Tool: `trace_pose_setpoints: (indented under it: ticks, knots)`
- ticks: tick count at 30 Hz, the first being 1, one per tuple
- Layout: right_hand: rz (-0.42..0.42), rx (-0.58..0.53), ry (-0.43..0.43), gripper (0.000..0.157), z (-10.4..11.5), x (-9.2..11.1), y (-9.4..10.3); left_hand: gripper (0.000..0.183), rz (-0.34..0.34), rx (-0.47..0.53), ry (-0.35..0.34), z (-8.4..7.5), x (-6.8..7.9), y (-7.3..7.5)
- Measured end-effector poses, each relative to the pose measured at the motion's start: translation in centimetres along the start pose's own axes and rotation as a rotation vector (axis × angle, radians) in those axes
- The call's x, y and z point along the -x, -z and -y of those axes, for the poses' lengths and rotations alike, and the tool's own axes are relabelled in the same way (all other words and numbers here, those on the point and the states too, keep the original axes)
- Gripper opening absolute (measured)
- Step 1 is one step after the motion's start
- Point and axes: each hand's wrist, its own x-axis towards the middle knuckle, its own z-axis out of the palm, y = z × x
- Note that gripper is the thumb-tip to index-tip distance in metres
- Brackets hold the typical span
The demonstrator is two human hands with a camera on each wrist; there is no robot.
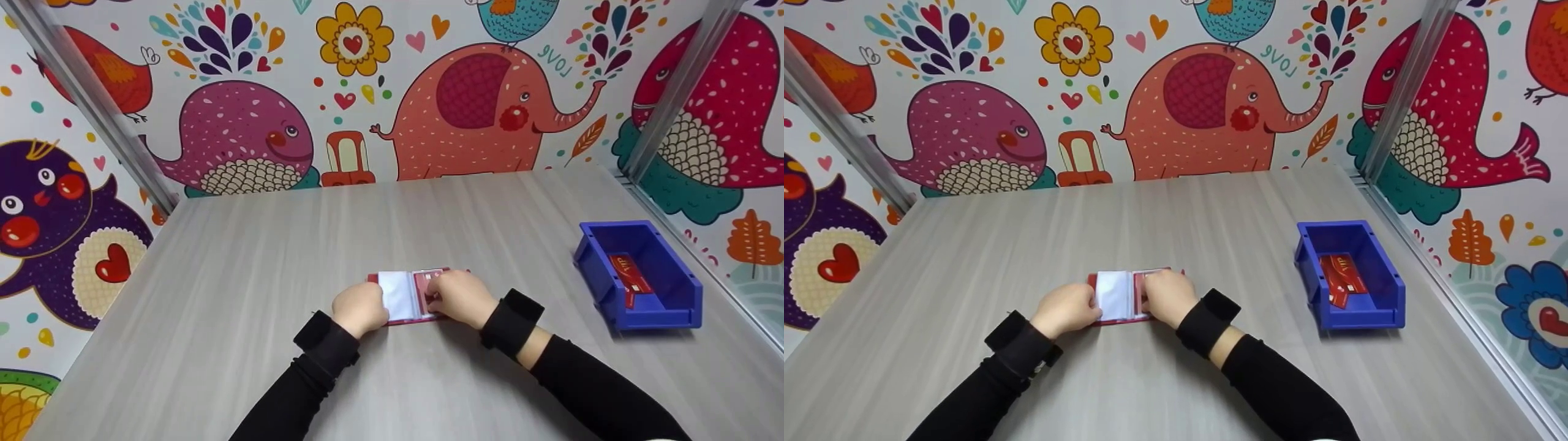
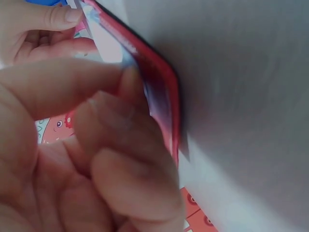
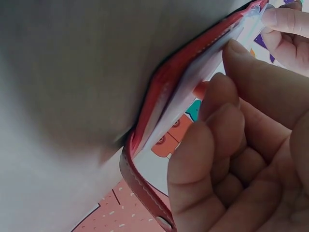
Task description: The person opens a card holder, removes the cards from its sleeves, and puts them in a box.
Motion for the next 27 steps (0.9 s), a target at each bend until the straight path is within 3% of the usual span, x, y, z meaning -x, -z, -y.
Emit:
trace_pose_setpoints:
  ticks: [19, 27]
  knots:
    - [0.014, -0.001, -0.018, 0.012, 0.18, 0.03, 0.1, 0.009, -0.012, 0.006, -0.021, 0.55, -0.01, -0.05]
    - [-0.014, 0.015, 0.018, 0.019, -0.1, 0.1, -0.1, 0.016, -0.053, -0.019, -0.026, 0.68, -0.04, -0.09]
